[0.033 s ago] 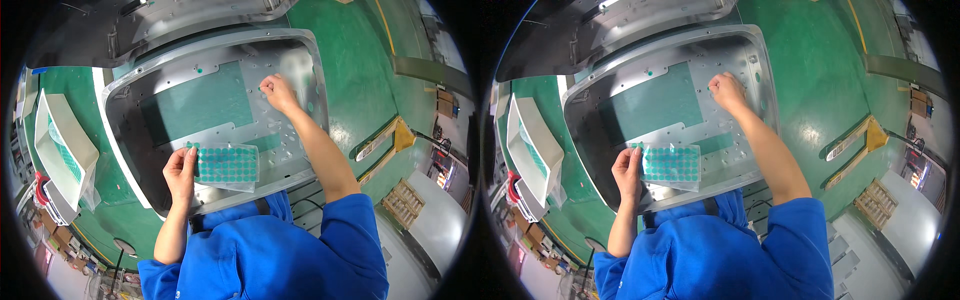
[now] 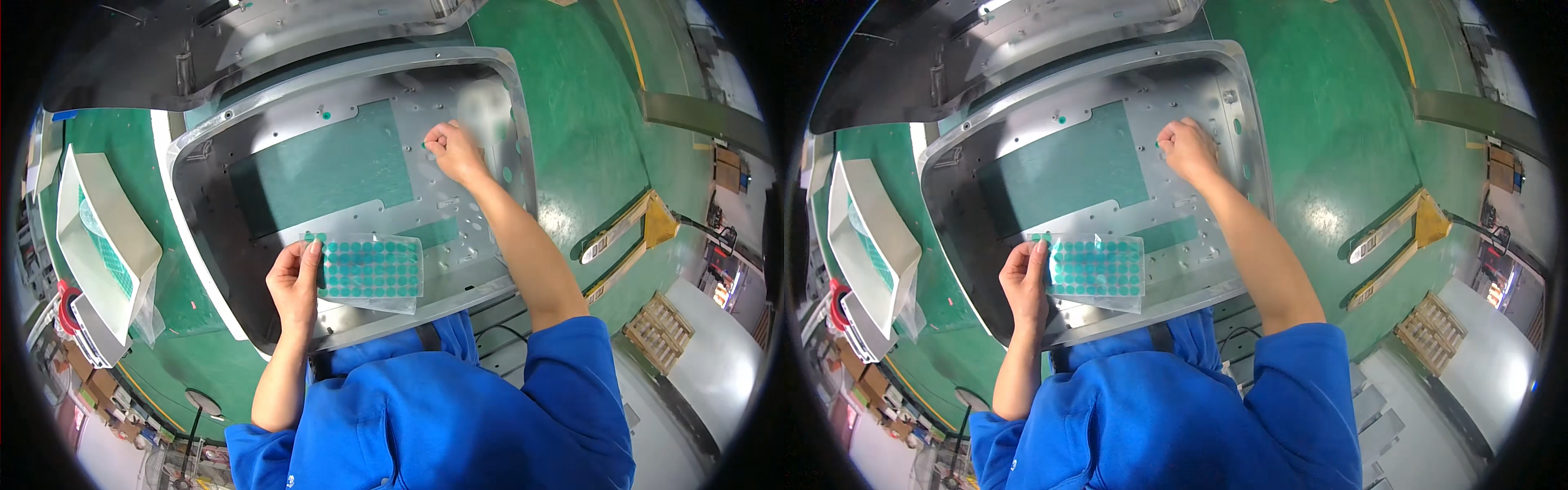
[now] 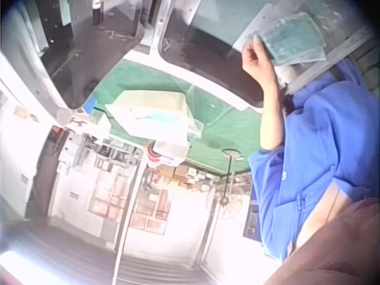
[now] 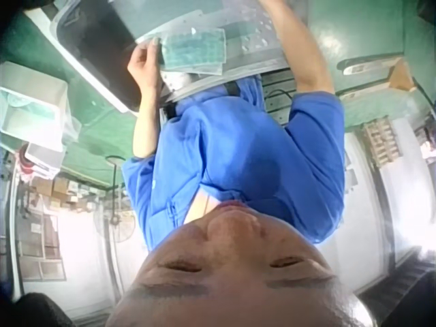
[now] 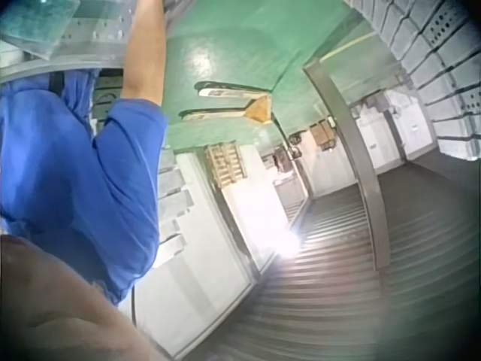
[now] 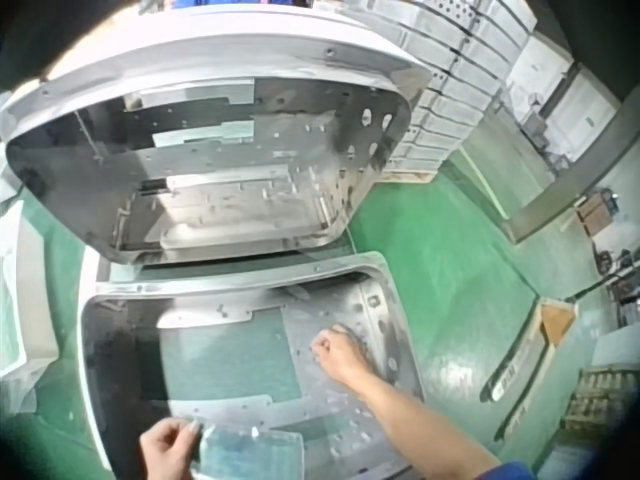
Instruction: Applying small green circular stickers to the inside of metal enclosures.
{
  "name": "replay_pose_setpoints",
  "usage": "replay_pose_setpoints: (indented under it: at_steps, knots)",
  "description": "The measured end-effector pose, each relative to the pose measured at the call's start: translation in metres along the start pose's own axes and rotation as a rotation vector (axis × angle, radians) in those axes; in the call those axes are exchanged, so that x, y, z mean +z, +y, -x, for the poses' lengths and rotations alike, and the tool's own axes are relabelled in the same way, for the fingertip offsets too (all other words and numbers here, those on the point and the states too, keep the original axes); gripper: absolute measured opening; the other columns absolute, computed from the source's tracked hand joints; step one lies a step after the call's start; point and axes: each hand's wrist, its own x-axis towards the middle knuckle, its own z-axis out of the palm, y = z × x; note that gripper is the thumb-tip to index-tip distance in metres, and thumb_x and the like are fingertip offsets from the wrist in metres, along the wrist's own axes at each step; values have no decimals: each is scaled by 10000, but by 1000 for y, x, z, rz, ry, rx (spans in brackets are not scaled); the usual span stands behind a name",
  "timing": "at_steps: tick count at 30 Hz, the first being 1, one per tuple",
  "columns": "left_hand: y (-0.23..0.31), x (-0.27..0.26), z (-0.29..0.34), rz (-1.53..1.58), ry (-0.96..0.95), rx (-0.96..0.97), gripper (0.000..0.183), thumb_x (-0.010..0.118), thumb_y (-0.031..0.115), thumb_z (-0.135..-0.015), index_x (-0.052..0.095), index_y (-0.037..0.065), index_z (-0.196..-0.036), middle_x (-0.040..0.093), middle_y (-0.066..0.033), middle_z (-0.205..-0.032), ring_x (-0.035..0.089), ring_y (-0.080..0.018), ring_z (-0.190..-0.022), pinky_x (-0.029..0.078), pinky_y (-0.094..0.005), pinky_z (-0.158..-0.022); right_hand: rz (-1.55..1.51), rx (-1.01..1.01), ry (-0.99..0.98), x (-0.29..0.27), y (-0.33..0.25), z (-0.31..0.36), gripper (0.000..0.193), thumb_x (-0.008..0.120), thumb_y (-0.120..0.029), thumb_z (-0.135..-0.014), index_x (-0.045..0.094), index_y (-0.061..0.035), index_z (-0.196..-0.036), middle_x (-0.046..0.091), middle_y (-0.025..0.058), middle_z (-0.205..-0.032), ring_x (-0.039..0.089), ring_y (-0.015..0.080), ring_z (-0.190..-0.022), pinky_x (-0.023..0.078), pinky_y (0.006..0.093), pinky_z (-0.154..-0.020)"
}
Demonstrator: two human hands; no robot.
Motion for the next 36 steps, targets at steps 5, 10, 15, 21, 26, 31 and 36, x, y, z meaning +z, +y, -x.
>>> replay_pose_setpoints:
  at_steps: [5,10,15,21,26,31,36]
  knots:
    - [0,0,0,-36,27,-14,153,609,159,-811,585,12,-773,499,54,-612,391,-4,-533,297,-149,-463,10,7,8,-2,-5,3,34,602,-150,-718,603,-130,-746,539,22,-827,541,210,-800,431,354,-695]
    - [-1,-1,1,18,52,9,142,609,151,-810,593,11,-786,519,48,-623,402,-3,-533,300,-148,-463,-11,4,16,-3,-5,4,47,605,-150,-723,599,-115,-754,527,20,-794,536,188,-745,430,333,-660]
    - [-1,-1,1,40,86,7,133,608,142,-810,598,10,-799,538,41,-635,414,-4,-538,308,-147,-470,-20,-19,28,0,-1,2,55,610,-143,-723,598,-98,-752,527,25,-776,535,182,-702,431,317,-635]
    - [-3,-2,0,69,122,16,128,606,135,-810,599,7,-805,551,34,-658,433,-8,-562,328,-148,-493,-54,15,35,-1,-2,4,83,627,-127,-707,588,-90,-770,522,24,-744,522,164,-665,423,306,-608]
    - [-3,-5,1,32,141,18,124,605,127,-810,599,3,-814,555,35,-681,455,-16,-602,350,-147,-538,-211,155,-34,-2,-1,-1,182,661,-123,-678,561,-134,-830,503,-15,-720,515,162,-716,408,339,-632]
    - [9,-7,9,122,162,79,123,603,135,-813,584,15,-797,523,54,-666,409,-7,-575,304,-143,-509,-126,186,-91,-7,2,-13,225,682,-152,-671,565,-138,-862,531,-10,-705,526,146,-684,413,314,-625]
    - [35,-18,41,71,109,79,108,588,128,-820,561,49,-751,511,58,-655,402,-5,-571,297,-149,-511,-296,140,-102,-26,-14,-20,291,699,-198,-677,569,-90,-914,583,30,-779,554,137,-727,445,294,-656]
